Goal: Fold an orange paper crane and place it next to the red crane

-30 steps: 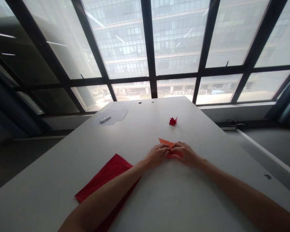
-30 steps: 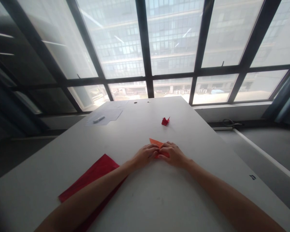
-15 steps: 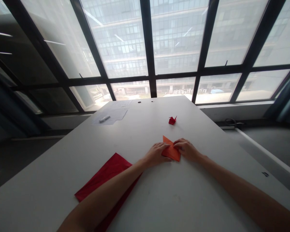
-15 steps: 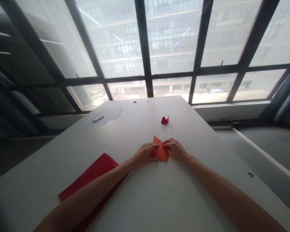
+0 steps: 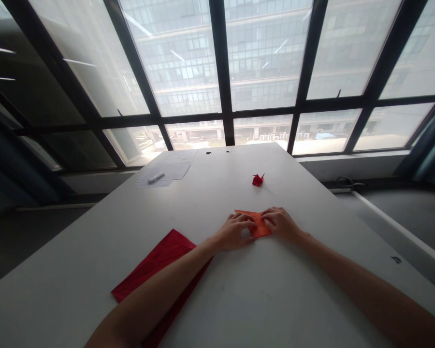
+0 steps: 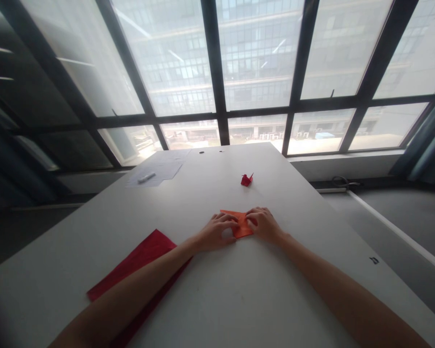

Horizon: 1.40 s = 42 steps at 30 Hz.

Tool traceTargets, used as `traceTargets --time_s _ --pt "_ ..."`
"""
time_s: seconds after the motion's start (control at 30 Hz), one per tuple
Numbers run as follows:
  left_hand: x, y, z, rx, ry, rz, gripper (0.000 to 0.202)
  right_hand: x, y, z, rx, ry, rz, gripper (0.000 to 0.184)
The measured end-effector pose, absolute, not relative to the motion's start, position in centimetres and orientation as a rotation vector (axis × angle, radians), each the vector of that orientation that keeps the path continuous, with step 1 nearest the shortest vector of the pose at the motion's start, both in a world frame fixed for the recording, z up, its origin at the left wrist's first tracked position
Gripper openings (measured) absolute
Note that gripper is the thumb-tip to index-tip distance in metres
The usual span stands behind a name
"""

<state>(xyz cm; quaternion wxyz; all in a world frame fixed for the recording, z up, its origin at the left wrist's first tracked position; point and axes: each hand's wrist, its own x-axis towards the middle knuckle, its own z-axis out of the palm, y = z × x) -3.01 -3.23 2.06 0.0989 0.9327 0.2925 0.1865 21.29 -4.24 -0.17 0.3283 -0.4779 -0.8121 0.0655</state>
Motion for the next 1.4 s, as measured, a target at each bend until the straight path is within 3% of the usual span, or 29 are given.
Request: traceTargets --time_s 0.2,0.43,0.9,1.23,1.4 --pt "-2.9 -2.9 1.8 2.75 0.912 0.579 0.03 21.3 -4.3 -0.3 -1.167 -2.207 0.213 0.034" --pt "-2.9 -2.6 1.7 2.72 1.002 0.634 0.039 21.2 -5.0 0.6 -1.07 -2.26 0.229 0.015" --pt "-2.8 -2.6 1.4 2.698 0.874 0.7 0.037 20.8 -4.9 0.4 -0.978 -2.324 0.197 0.017" --pt "-2.9 -1.8 1.0 2.585 0.849 0.815 0.024 20.7 -4.4 -0.2 -1.034 -2.242 0.196 0.017" --pt "-2.7 -2.1 1.1 2.484 1.016 0.831 0.05 20.6 -3.9 -0.9 -1.144 -2.091 0.228 0.019"
